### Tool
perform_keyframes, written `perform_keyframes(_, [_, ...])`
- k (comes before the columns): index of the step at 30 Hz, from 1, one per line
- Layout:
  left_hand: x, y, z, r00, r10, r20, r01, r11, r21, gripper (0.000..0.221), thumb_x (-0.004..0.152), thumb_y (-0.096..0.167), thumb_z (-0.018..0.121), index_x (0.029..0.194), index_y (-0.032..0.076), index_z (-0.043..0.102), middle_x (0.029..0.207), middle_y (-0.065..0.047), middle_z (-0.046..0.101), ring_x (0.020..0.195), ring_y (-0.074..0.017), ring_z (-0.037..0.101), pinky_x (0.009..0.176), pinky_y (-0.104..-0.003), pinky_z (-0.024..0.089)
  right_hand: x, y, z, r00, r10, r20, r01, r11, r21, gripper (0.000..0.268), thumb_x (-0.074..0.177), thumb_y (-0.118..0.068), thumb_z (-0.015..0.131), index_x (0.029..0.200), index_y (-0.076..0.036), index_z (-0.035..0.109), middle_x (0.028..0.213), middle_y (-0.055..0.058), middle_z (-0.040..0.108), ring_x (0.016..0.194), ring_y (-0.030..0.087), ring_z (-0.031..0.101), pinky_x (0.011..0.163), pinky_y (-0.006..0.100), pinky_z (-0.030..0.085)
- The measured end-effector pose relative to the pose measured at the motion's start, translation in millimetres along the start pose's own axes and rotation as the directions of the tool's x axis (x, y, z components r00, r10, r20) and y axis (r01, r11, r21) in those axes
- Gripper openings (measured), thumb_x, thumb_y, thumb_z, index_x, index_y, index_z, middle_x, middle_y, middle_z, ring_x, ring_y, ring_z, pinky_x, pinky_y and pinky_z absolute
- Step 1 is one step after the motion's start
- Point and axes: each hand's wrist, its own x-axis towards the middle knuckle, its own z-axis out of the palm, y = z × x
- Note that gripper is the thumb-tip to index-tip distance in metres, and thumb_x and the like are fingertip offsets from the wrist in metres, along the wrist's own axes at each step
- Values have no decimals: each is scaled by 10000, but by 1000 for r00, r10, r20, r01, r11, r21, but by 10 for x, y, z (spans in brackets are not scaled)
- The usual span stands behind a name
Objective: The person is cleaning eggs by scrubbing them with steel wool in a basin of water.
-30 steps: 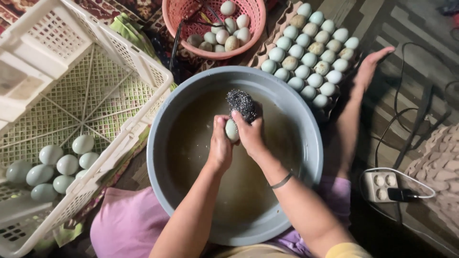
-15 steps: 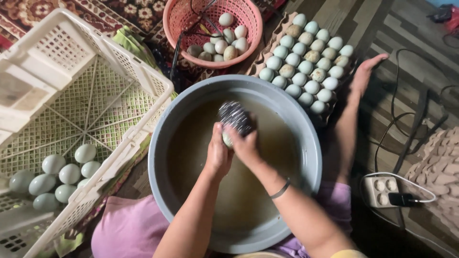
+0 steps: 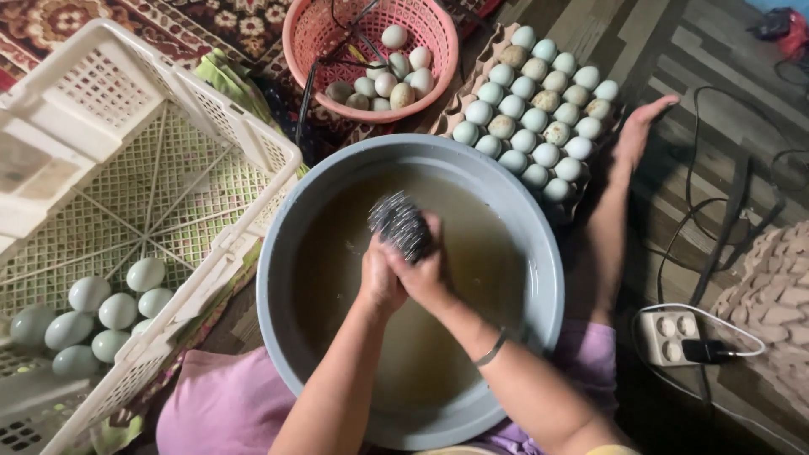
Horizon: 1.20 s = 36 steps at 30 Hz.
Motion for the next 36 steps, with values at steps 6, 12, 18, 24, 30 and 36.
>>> perform_keyframes(6, [-80, 56, 35, 994, -49, 99, 36, 990, 135, 346, 1052, 393, 487, 1021, 93, 657, 624, -138, 606, 466, -222, 506, 444, -378, 531, 169, 85, -26, 997, -14, -79, 14, 1000, 0, 416, 851, -324, 817, 1048, 27, 714, 988, 179, 761, 909, 271, 748, 838, 447, 570])
perform_keyframes(12, [-5, -3, -53, 999, -1, 40, -4, 993, 119, 333, 1030, 384, 527, 1020, 82, 666, 712, -133, 636, 526, -224, 519, 486, -357, 484, 125, 222, -41, 951, -307, 27, 305, 950, 59, 443, 777, -189, 851, 1110, -11, 619, 943, 242, 719, 902, 247, 710, 801, 433, 551])
perform_keyframes(18, [-187, 219, 91, 972, -167, 165, 145, 980, 137, 520, 1093, 466, 337, 1124, 32, 621, 653, -224, 535, 504, -277, 480, 432, -331, 419, 570, 732, -98, 988, -152, -23, 152, 953, 261, 552, 855, -210, 853, 1268, -62, 520, 1116, 95, 614, 1016, 192, 589, 960, 384, 521])
perform_keyframes(24, [-121, 308, 56, 941, -212, 263, 233, 971, -55, 732, 970, 664, 508, 1216, -20, 597, 823, -164, 528, 624, -212, 487, 500, -257, 415, 768, 848, -305, 968, 130, 213, -41, 924, -379, 544, 824, -187, 780, 1327, -189, 573, 1211, 115, 668, 1234, 273, 609, 1083, 389, 431])
perform_keyframes(30, [51, 237, -72, 967, -193, 169, 212, 972, -100, 457, 1062, 498, 426, 1196, 108, 622, 800, -214, 552, 615, -285, 534, 507, -309, 425, 358, 862, 15, 970, -237, -50, 240, 968, 75, 572, 851, -248, 866, 1248, 37, 569, 1099, 247, 660, 1022, 263, 633, 996, 434, 492])
perform_keyframes(36, [-93, 82, 27, 996, -92, -5, 92, 980, 177, 604, 946, 556, 652, 1265, 43, 627, 1092, -245, 648, 868, -277, 611, 743, -417, 571, 90, 299, 97, 992, -123, -9, 120, 980, -160, 866, 845, -349, 806, 1416, 151, 389, 1315, 350, 578, 1264, 430, 581, 1107, 527, 417])
